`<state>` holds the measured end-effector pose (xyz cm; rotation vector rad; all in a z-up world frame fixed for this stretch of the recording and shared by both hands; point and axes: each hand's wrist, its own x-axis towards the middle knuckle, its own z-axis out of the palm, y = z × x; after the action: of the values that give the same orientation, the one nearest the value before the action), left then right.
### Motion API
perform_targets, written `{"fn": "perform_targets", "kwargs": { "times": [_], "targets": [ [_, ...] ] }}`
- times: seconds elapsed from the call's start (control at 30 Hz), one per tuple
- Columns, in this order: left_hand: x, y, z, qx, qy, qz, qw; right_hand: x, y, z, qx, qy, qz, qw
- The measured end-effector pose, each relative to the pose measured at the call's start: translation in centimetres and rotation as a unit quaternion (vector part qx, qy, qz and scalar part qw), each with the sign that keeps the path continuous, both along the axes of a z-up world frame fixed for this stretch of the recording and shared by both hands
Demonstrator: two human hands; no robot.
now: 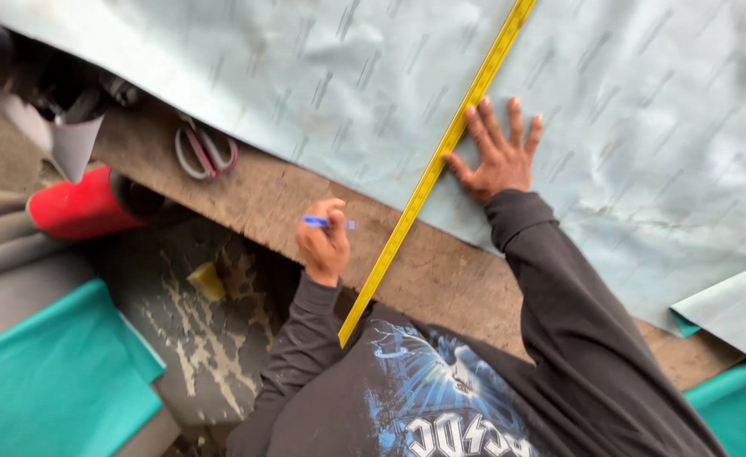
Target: Measuring and marking a large sheet of fabric using a long yellow ruler and a pen.
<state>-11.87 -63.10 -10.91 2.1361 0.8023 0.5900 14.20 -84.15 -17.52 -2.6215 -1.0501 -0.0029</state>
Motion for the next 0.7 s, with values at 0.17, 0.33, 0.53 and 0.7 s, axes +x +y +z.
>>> {"fn": "perform_targets", "kwargs": {
  "times": [0.17, 0.33, 0.53, 0.7],
  "targets": [
    [16.2, 4.6, 3.5, -0.103, -0.109, 0.001, 0.989, -0.2, -0.4, -0.5, -0.023, -0.003, -0.007, 1.000],
    [33.6, 5.9, 4.1, -0.182, -0.197, -0.014, 0.963, -0.2, -0.4, -0.9, -0.027, -0.034, -0.014, 0.999],
    [49.5, 6.4, -4.2, -0.114, -0.087, -0.098, 0.985, -0.2, -0.2, -0.4, -0.017, -0.064, -0.021, 0.998],
    [54.9, 0.4, -1.6, -0.115, -0.102, -0.141, 0.978, -0.4, -0.2, 0.2, -0.026, -0.017, -0.019, 0.999]
  ]
}}
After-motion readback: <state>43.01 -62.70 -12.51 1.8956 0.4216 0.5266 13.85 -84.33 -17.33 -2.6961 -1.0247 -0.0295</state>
